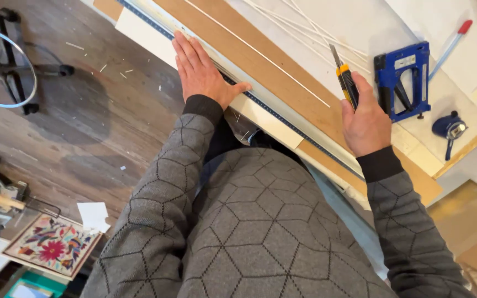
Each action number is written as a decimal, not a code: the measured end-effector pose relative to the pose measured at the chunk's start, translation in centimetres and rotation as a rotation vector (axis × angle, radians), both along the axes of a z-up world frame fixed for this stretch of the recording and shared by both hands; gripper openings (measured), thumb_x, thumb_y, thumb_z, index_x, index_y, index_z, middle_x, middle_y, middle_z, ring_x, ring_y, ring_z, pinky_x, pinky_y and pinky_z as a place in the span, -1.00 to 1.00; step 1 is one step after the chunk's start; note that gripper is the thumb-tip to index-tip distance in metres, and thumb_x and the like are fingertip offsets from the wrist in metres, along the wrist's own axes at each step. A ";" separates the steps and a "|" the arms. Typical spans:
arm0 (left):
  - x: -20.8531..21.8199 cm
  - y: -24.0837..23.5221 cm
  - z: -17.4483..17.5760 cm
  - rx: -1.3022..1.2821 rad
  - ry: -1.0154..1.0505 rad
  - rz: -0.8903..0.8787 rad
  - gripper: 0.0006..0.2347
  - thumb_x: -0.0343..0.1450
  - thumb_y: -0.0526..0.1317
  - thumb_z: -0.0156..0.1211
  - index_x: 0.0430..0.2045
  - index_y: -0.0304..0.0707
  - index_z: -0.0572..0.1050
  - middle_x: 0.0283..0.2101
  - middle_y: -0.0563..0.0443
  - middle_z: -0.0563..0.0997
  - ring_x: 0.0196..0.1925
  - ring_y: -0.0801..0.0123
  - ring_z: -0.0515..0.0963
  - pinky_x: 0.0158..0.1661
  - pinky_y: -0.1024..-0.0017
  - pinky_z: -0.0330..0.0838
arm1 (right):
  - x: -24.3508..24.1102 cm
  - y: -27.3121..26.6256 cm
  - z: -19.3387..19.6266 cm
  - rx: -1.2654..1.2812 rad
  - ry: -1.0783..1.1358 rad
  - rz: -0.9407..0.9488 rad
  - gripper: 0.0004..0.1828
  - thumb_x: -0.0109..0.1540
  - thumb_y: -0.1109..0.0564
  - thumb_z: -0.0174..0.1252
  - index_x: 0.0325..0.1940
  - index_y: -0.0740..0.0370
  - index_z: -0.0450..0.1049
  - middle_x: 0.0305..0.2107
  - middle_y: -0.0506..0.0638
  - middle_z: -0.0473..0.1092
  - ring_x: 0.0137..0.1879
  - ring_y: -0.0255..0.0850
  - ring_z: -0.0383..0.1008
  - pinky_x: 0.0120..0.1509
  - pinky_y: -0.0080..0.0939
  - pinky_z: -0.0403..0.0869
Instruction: Cutting thin white strips using a utility knife against a metal straightedge on a cardboard backing.
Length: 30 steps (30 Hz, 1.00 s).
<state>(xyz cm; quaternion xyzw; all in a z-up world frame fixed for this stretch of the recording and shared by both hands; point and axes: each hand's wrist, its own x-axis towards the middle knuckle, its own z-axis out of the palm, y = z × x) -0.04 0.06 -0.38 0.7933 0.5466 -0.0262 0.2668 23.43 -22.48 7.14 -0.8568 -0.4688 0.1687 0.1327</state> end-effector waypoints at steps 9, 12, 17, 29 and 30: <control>-3.8 1.5 -1.5 0.164 -0.039 -0.236 0.11 0.20 0.33 0.45 0.38 -0.66 0.00 0.46 -0.67 -0.15 0.53 -0.38 -0.11 0.42 -0.08 -0.14 | -0.3 -5.9 -5.0 0.081 0.019 -0.099 -0.49 0.33 0.15 0.23 0.36 0.22 0.33 0.06 0.30 0.42 0.17 0.25 0.44 0.20 0.13 0.43; -6.3 3.1 -2.1 0.240 -0.127 -0.332 -0.13 0.30 0.13 0.49 0.42 -0.42 0.20 0.49 -0.54 0.01 0.50 -0.30 0.10 0.39 -0.08 0.05 | 0.7 -9.5 -7.4 0.013 -0.058 -0.170 -0.49 0.32 0.14 0.29 0.35 0.22 0.38 -0.02 0.30 0.36 0.14 0.28 0.37 0.21 0.14 0.38; -10.1 8.4 -3.8 0.338 -0.120 -0.437 -0.39 0.39 -0.04 0.50 0.36 -0.08 0.39 0.49 -0.25 0.16 0.50 -0.17 0.16 0.36 -0.12 0.09 | -1.4 -10.3 -6.5 0.030 -0.245 -0.259 -0.44 0.29 0.14 0.36 0.34 0.27 0.38 0.07 0.27 0.29 0.23 0.29 0.29 0.34 0.22 0.31; -14.4 21.5 -2.2 0.234 -0.045 -0.498 -0.30 0.36 -0.18 0.54 0.46 0.00 0.32 0.61 -0.19 0.05 0.62 -0.21 -0.04 0.42 -0.17 -0.02 | -7.0 -12.4 -9.5 -0.003 -0.092 -0.319 -0.40 0.22 -0.17 0.45 0.25 0.10 0.53 0.44 0.24 0.21 0.49 0.25 0.23 0.57 0.26 0.19; -14.3 21.8 -2.2 0.189 -0.052 -0.494 -0.24 0.31 -0.18 0.55 0.47 -0.05 0.29 0.60 -0.23 0.02 0.60 -0.22 -0.05 0.39 -0.19 -0.04 | -7.2 -12.9 -9.8 -0.010 -0.121 -0.293 -0.40 0.22 -0.19 0.45 0.25 0.10 0.52 0.41 0.24 0.20 0.52 0.24 0.22 0.62 0.27 0.17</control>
